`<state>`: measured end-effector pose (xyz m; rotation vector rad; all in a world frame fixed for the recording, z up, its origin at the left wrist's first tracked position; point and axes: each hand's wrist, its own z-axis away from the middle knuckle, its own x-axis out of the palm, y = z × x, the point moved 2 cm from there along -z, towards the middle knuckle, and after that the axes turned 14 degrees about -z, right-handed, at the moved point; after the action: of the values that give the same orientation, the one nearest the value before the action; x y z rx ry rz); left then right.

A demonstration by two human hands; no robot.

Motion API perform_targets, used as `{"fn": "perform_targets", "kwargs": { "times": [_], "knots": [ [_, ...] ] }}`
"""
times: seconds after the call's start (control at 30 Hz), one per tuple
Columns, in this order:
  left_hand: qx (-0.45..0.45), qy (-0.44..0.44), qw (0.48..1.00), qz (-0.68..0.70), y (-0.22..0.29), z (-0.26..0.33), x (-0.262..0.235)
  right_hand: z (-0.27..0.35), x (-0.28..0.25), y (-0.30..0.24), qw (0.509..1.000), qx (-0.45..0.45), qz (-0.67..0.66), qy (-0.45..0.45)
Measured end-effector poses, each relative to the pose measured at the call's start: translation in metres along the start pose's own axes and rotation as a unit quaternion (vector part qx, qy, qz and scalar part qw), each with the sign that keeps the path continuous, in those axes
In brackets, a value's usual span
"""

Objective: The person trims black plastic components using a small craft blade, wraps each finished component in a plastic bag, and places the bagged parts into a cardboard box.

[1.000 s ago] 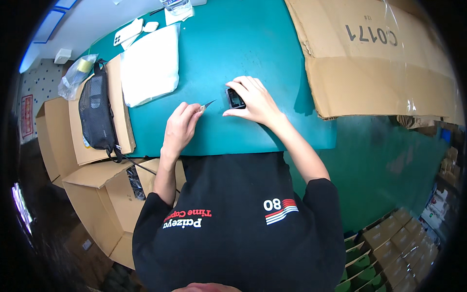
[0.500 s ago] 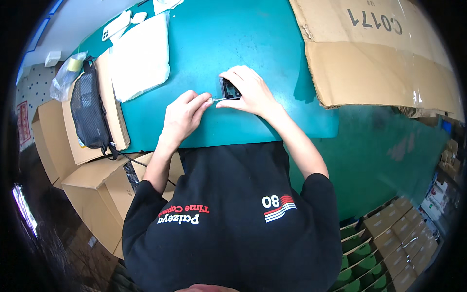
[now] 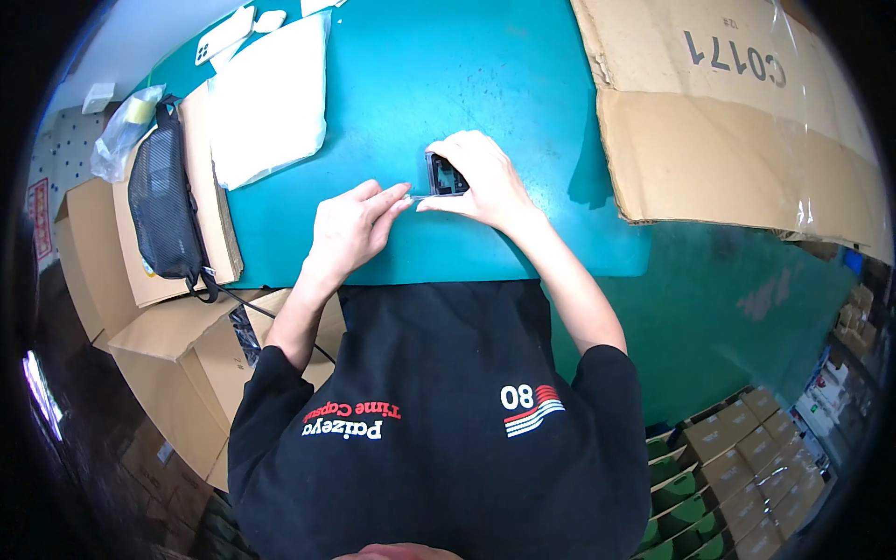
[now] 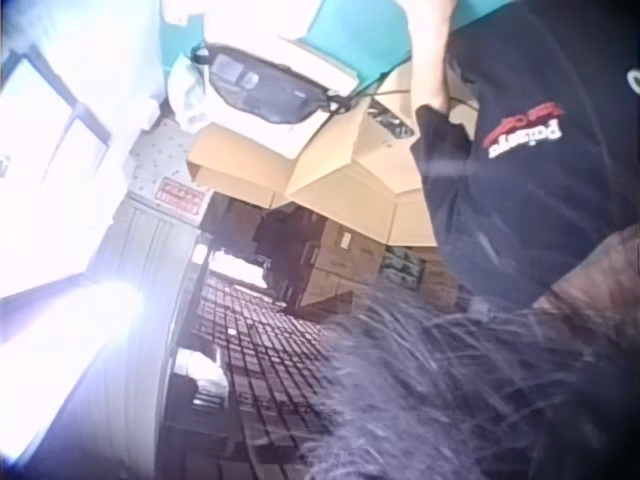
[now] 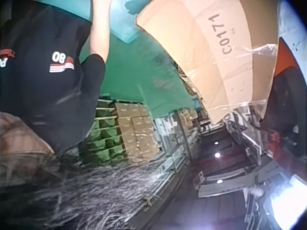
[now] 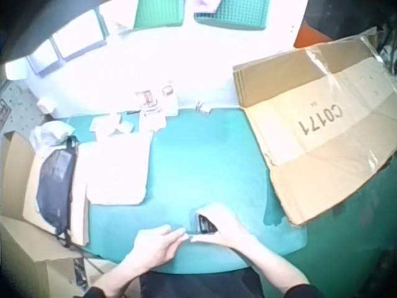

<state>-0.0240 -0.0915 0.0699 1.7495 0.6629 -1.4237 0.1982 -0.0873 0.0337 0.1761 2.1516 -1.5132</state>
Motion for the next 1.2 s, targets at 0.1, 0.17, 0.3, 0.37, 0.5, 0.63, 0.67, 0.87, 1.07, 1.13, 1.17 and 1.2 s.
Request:
{"fn": "perform_targets", "kwargs": {
  "times": [0.1, 0.17, 0.3, 0.37, 0.5, 0.63, 0.67, 0.87, 1.07, 1.13, 1.17, 1.2],
  "knots": [
    [-0.004, -0.019, 1.0, 0.004, 0.0, -0.003, -0.001, -0.001, 0.001, 0.002, 1.0, -0.014, -0.003, 0.012],
    [-0.004, -0.03, 1.0, 0.0, 0.0, -0.002, -0.002, -0.001, 0.002, 0.002, 1.0, -0.021, -0.005, 0.019],
    [0.007, -0.041, 0.999, -0.014, 0.0, -0.007, -0.004, -0.002, 0.001, 0.004, 0.999, -0.026, 0.0, 0.019],
    [0.01, -0.036, 0.999, -0.01, -0.001, -0.008, -0.003, -0.002, 0.0, 0.004, 0.999, -0.032, 0.002, 0.02],
    [-0.005, -0.029, 0.999, -0.025, 0.001, -0.012, -0.001, -0.003, -0.002, 0.002, 1.0, -0.014, -0.004, -0.004],
    [-0.004, -0.013, 0.999, -0.035, 0.0, -0.021, 0.001, -0.001, -0.001, 0.002, 1.0, -0.003, -0.001, -0.01],
    [-0.001, -0.016, 1.0, -0.019, 0.0, -0.017, 0.002, -0.001, -0.001, 0.001, 1.0, -0.003, 0.0, -0.009],
    [-0.001, -0.021, 1.0, -0.005, 0.005, -0.002, -0.003, 0.0, 0.0, -0.001, 1.0, 0.003, 0.012, -0.009],
    [-0.017, -0.034, 0.999, -0.037, 0.009, -0.009, -0.002, -0.001, 0.0, 0.002, 1.0, -0.003, 0.009, -0.008],
    [-0.022, -0.031, 0.998, -0.04, 0.009, -0.008, -0.002, 0.0, 0.0, 0.003, 1.0, -0.01, 0.008, -0.007],
    [-0.018, -0.03, 0.999, -0.039, 0.01, -0.008, -0.003, 0.0, 0.0, 0.002, 1.0, -0.009, 0.009, -0.007],
    [-0.015, -0.028, 0.999, -0.039, 0.011, -0.008, -0.004, 0.0, 0.0, 0.001, 1.0, -0.008, 0.013, -0.005]
  ]
}}
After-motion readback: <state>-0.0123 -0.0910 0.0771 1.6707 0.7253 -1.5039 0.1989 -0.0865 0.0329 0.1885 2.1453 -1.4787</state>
